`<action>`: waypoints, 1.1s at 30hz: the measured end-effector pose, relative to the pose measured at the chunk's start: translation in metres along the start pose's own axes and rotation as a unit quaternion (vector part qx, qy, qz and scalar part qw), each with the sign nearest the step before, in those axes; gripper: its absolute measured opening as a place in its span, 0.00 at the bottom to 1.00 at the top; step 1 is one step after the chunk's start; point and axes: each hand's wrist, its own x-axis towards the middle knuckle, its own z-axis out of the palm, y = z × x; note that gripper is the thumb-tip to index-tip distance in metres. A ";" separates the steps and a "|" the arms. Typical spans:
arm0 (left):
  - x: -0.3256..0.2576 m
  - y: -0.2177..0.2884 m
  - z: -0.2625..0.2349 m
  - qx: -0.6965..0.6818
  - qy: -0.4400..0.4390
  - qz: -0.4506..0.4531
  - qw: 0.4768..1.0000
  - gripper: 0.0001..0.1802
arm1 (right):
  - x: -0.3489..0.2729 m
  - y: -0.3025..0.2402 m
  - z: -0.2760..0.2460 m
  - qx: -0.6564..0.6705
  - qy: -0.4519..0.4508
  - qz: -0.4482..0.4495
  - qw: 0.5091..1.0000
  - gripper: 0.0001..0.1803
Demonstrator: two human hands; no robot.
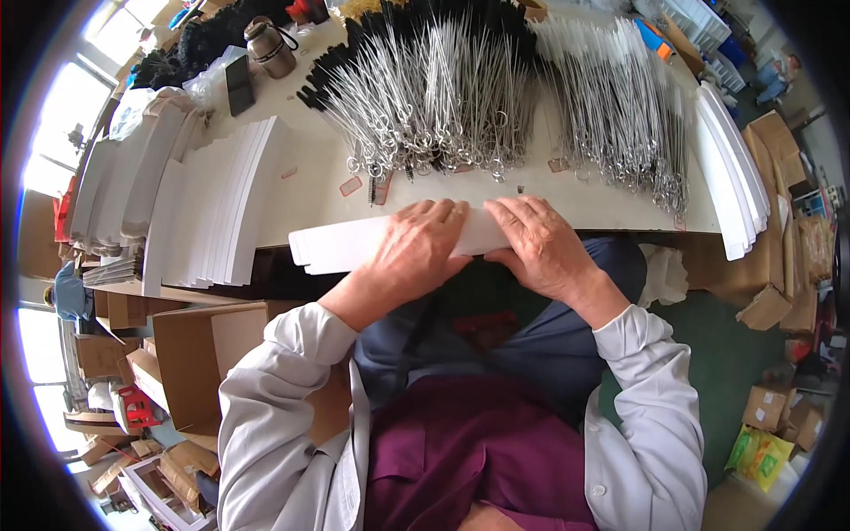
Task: Assembling small industrial brushes into cardboard packaging strips.
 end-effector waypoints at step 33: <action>0.007 -0.024 0.049 0.058 0.068 -0.050 0.995 0.33 | -0.008 0.050 0.018 -0.029 0.027 0.031 0.999 0.31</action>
